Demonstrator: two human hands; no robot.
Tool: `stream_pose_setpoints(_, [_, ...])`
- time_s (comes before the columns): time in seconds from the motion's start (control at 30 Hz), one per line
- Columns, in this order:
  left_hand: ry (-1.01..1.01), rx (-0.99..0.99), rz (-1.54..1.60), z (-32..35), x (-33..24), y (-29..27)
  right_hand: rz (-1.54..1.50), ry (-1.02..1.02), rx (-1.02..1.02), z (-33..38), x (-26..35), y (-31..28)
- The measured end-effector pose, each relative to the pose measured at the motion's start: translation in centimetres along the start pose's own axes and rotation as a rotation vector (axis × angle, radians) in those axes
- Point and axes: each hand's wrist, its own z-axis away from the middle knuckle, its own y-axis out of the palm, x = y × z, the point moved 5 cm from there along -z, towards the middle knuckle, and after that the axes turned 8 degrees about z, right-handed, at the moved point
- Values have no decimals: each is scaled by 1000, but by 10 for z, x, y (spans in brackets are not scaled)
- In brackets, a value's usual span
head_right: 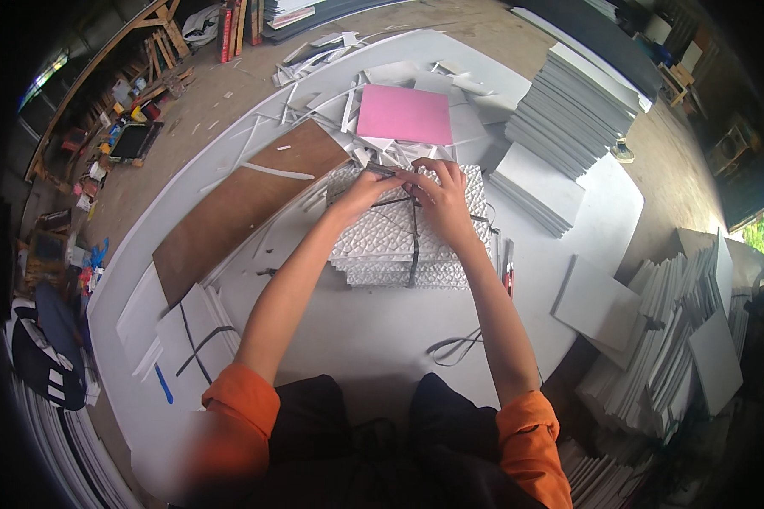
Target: The person stacks white rectangular panels on a workbench and secures them with black straps. They use a red utility knife to cut the straps and tie knots to fasten the bundles. The person repeats this process for multiple stacks of panels.
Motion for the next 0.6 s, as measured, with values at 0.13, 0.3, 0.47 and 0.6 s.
stream_pose_setpoints(0.13, [-10, -51, 20, 0, 0, 1, -128, 44, -9, 5, -7, 1])
stream_pose_setpoints(0.3, [68, -14, -44, -4, -3, -5, -454, 252, 59, 3, -19, 11])
stream_pose_setpoints(0.47, [298, -108, -680, -3, -27, 5, -917, 507, 186, 8, -33, 20])
stream_pose_setpoints(0.6, [648, 54, -1310, 2, -55, 2, -394, 366, 352, 12, -33, 6])
